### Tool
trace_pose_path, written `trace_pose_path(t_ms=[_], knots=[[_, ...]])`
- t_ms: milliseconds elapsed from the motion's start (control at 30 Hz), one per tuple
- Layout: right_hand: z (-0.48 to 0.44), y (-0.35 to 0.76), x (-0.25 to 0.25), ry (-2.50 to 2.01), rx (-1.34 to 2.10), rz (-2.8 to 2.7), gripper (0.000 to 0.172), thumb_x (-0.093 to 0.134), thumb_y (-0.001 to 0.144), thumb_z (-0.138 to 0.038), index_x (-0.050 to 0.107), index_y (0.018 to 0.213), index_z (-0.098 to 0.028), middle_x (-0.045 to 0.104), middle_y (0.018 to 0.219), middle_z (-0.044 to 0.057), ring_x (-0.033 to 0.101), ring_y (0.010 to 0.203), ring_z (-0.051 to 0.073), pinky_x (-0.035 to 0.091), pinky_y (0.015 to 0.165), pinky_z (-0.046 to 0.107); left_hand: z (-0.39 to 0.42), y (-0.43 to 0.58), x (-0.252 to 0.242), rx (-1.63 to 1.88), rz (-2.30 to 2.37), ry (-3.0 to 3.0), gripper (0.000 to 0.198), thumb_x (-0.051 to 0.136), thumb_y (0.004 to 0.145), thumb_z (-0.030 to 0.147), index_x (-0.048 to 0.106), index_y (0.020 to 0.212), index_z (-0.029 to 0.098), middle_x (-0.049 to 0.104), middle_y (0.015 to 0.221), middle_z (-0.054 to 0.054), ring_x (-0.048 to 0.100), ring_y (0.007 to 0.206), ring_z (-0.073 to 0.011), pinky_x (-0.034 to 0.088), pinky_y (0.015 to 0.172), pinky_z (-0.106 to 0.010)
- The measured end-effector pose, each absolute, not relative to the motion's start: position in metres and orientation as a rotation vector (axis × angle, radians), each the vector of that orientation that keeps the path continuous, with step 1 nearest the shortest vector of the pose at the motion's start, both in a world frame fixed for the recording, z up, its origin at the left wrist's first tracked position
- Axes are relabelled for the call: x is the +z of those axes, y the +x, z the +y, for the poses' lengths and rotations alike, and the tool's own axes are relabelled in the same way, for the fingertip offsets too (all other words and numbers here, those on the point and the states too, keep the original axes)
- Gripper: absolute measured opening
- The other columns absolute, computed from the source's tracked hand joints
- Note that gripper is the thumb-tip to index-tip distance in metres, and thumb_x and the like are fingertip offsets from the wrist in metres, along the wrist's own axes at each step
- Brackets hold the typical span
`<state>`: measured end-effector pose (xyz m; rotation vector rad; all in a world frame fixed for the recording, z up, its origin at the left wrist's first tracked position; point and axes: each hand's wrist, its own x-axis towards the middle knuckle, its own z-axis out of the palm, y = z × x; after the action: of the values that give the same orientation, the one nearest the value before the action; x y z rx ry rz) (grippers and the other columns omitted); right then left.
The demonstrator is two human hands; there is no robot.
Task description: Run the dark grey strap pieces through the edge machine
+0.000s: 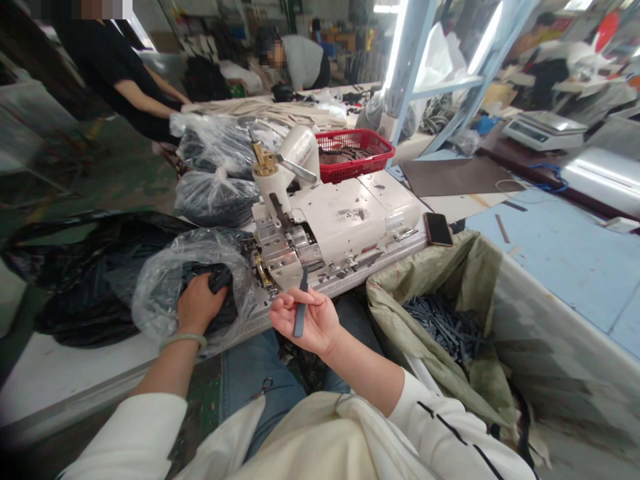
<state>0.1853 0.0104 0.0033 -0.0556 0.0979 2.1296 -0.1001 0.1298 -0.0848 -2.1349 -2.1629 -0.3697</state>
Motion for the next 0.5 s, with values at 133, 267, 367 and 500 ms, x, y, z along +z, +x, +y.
trace_pose_path(t_ms=[133,267,367,500], knots=[[0.0081,0.1847,-0.0013,0.031,2.192,0.11,0.033,0.041,0.096,-0.037,0.036,0.066,-0.023,0.04,0.058,-0.005,0.038,0.046,0.008,0.041,0.043,0.015,0.1297,-0.0991,-0.084,-0.35,-2.166,-2.135,0.044,0.054,0.079,0.035,0.056,0.117,0.013,0.064,0.109,-0.017,0.062,0.099,-0.033,0.051,0.083,-0.042],[0.0067,0.1826,-0.0036,0.008,2.216,0.041,0.033,0.037,0.098,-0.042,0.04,0.073,-0.022,0.039,0.061,-0.005,0.034,0.046,0.009,0.035,0.042,0.017,0.1304,-0.0994,-0.0857,-0.354,-2.173,-2.128,0.044,0.054,0.079,0.036,0.057,0.116,0.013,0.064,0.108,-0.017,0.062,0.1,-0.0335,0.051,0.084,-0.042],[0.0055,0.1799,-0.0019,-0.043,2.167,0.052,0.033,0.037,0.098,-0.039,0.04,0.071,-0.021,0.049,0.069,-0.003,0.048,0.058,0.009,0.045,0.057,0.02,0.1308,-0.0992,-0.0864,-0.367,-2.174,-2.133,0.045,0.055,0.079,0.036,0.057,0.117,0.013,0.064,0.11,-0.017,0.061,0.103,-0.0332,0.05,0.087,-0.042],[0.0046,0.1789,0.0002,-0.184,2.14,0.05,0.03,0.043,0.096,-0.038,0.042,0.071,-0.022,0.064,0.096,0.002,0.06,0.098,0.015,0.045,0.093,0.033,0.1299,-0.0979,-0.0854,-0.36,-2.18,-2.133,0.047,0.056,0.078,0.035,0.055,0.119,0.012,0.062,0.112,-0.018,0.06,0.104,-0.0338,0.05,0.087,-0.043]])
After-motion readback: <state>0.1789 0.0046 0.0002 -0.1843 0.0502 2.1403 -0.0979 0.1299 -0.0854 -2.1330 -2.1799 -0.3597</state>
